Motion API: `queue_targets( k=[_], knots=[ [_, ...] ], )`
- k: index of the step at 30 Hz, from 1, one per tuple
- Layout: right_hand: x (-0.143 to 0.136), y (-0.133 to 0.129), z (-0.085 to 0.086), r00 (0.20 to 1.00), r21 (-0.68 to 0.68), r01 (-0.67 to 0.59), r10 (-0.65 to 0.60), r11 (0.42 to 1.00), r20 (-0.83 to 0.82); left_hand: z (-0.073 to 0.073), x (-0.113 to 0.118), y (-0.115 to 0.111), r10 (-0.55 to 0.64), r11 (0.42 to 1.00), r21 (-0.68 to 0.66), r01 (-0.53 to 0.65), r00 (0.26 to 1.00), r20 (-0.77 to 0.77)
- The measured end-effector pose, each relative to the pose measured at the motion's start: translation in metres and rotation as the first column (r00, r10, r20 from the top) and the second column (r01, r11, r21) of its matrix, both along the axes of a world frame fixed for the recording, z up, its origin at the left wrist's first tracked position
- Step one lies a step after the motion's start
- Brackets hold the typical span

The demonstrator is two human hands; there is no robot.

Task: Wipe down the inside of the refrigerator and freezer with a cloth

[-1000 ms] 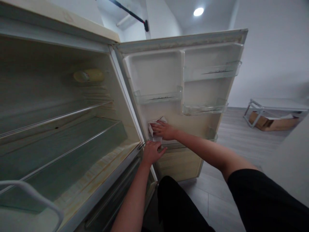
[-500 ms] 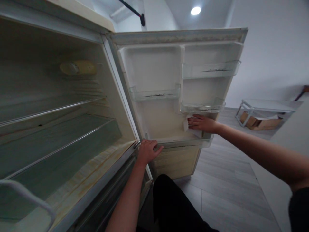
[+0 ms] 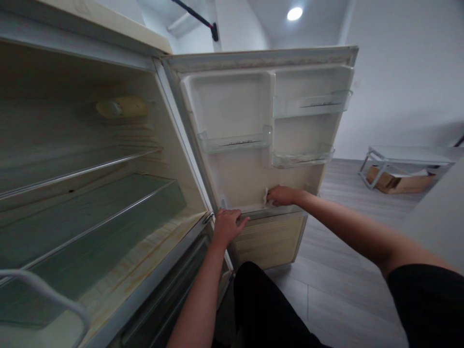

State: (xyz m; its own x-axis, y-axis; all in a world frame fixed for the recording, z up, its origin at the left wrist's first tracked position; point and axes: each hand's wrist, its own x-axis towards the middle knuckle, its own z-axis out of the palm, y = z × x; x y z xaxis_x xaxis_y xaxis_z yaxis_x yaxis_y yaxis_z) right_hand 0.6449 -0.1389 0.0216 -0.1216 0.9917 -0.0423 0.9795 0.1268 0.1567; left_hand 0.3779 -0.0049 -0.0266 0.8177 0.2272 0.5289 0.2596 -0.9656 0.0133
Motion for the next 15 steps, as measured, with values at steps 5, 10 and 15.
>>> queue_targets(
  k=[5,10,15],
  knots=[
    [-0.042,0.069,-0.017,0.928,-0.019,-0.143,0.127,0.99,-0.351,-0.001,0.004,-0.001,-0.011,1.0,0.018,0.011,1.0,0.024],
    [-0.083,0.127,-0.026,0.841,-0.056,-0.162,0.108,0.985,-0.531,-0.005,0.002,-0.001,-0.027,0.999,0.028,0.025,0.996,0.082],
    [-0.094,0.132,-0.026,0.804,-0.122,-0.211,0.101,0.97,-0.587,-0.03,-0.013,-0.005,-0.007,0.997,-0.068,0.037,0.917,0.4]
  ],
)
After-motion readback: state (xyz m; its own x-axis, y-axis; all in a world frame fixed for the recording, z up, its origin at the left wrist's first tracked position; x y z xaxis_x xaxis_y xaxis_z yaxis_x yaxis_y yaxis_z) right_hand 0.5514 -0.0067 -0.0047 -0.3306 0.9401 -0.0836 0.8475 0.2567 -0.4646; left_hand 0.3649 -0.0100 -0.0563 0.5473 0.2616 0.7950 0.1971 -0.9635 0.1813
